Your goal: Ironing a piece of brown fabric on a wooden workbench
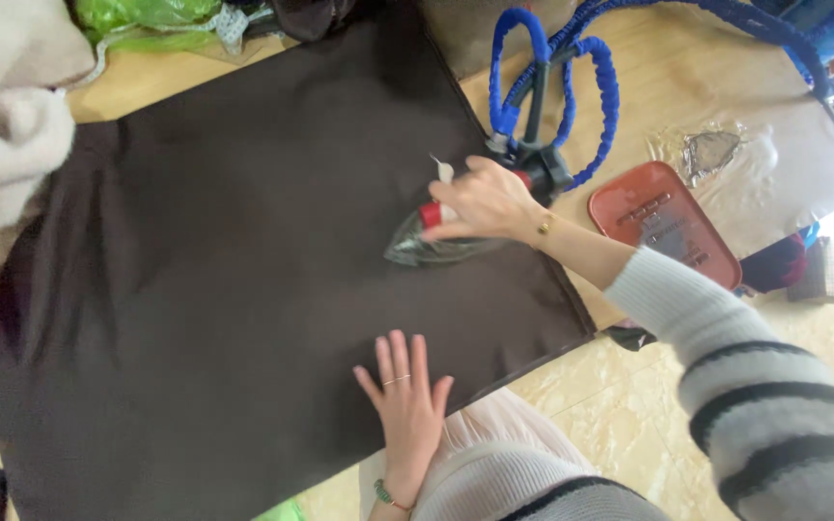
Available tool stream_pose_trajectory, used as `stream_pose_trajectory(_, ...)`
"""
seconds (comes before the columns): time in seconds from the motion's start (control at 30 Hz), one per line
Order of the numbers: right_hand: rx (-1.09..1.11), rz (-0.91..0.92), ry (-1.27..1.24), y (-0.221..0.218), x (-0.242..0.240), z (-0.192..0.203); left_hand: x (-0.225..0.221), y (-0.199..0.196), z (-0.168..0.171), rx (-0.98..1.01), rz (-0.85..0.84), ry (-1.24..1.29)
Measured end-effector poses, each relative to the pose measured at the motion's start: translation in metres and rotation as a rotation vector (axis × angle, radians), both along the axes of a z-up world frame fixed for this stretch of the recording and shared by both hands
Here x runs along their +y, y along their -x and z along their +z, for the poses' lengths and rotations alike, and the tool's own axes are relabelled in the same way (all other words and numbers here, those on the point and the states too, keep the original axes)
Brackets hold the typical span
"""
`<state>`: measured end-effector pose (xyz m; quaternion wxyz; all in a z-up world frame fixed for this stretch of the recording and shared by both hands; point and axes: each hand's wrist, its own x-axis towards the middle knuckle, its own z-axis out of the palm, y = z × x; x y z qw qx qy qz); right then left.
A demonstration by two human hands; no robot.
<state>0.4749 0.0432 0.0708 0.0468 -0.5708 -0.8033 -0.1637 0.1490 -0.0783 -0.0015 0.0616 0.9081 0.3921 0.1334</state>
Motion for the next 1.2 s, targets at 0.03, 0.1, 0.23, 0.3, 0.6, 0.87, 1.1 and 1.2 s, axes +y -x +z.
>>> stream_pose_trajectory(0.03,0.002,0.01,0.002,0.001,0.007,-0.003,-0.007,-0.006,0.003,0.002,0.01,0.002)
stream_pose_trajectory(0.1,0.051,-0.032,-0.052,0.004,0.022,-0.009,-0.02,-0.021,0.009,-0.012,-0.237,0.046)
stream_pose_trajectory(0.23,0.141,-0.065,-0.029,0.011,0.025,-0.009,-0.039,-0.034,0.018,-0.038,-0.405,0.129)
stream_pose_trajectory(0.3,0.149,-0.09,0.141,0.016,0.017,0.0,-0.045,-0.033,0.014,-0.098,-0.464,0.161)
stream_pose_trajectory(0.6,0.048,0.09,0.097,0.051,-0.105,0.01,-0.074,-0.013,0.008,-0.335,-0.524,0.125)
stream_pose_trajectory(0.87,0.053,0.058,0.12,0.036,-0.169,0.008,-0.114,0.033,0.011,-0.378,-0.447,0.152)
stream_pose_trajectory(1.1,-0.015,0.09,0.083,0.029,-0.172,0.004,-0.15,0.07,0.004,-0.347,-0.338,0.155)
stream_pose_trajectory(1.2,-0.018,0.108,-0.025,0.026,-0.173,0.0,-0.159,0.079,0.004,-0.329,-0.316,0.163)
